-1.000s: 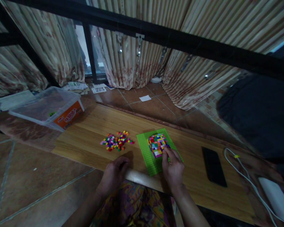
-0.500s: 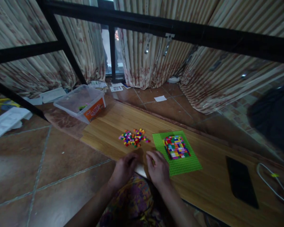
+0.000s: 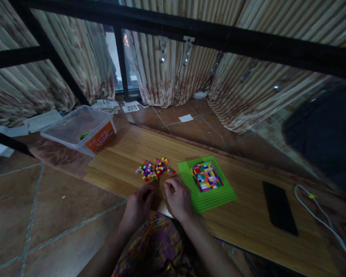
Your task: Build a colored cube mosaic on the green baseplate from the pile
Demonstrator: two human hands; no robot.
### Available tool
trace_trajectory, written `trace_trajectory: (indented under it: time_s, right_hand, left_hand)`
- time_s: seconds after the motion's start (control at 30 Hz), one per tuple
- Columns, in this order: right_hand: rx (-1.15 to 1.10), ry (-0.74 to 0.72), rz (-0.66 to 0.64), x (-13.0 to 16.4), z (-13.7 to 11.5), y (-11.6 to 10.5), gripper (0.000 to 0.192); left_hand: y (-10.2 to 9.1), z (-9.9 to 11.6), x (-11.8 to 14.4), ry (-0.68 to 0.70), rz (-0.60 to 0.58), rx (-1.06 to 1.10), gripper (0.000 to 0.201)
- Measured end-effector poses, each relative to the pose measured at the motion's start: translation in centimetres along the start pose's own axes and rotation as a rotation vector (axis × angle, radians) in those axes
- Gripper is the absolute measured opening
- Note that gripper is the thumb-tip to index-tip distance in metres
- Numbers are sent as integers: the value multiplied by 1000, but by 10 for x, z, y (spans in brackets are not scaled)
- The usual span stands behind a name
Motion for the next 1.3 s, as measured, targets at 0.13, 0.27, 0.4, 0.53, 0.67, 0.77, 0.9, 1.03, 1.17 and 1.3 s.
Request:
trace_trajectory:
  time_s: [0.13, 0.27, 0.4, 0.53, 0.67, 0.77, 0.9, 1.03, 1.17, 1.3]
  right_hand:
    - [-217, 178, 133, 15, 19, -38, 12]
    - [-186, 265, 274, 19, 45, -81, 13]
    - [-79, 241, 355, 7, 64, -108, 16]
    - [52, 145, 344, -10, 67, -115, 20]
    - [201, 91, 293, -18, 66, -111, 22]
    - [267, 64, 282, -20, 67, -109, 23]
    - [293, 38, 264, -20, 68, -109, 23]
    - [314, 31, 261, -20, 68, -110, 22]
    - [357, 12, 257, -22, 66, -108, 21]
    - [367, 1, 261, -23, 66, -107, 21]
  left_hand:
    - [2, 0, -2, 13, 7, -25, 25]
    - [3, 1, -3, 26, 14, -40, 26]
    - [2, 0, -3, 44, 25, -77, 27]
    - [2, 0, -4, 41, 24, -93, 27]
    - [2, 0, -4, 30, 28, -88, 27]
    - [2, 0, -4, 28, 24, -102, 27]
    - [2, 1, -4, 47, 13, -102, 26]
    - [2, 0, -3, 50, 16, -98, 27]
    - [3, -1, -4, 41, 18, -102, 29]
    - [2, 0, -3, 34, 12, -98, 29]
Point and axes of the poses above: each hand's wrist, its own x-axis away from the middle knuckle, its own y-axis out of the palm, z = x × y, the point moved 3 cm from there along -x, towards the middle knuckle, and after that the axes turned 9 degrees about z, right-handed, at the moved point
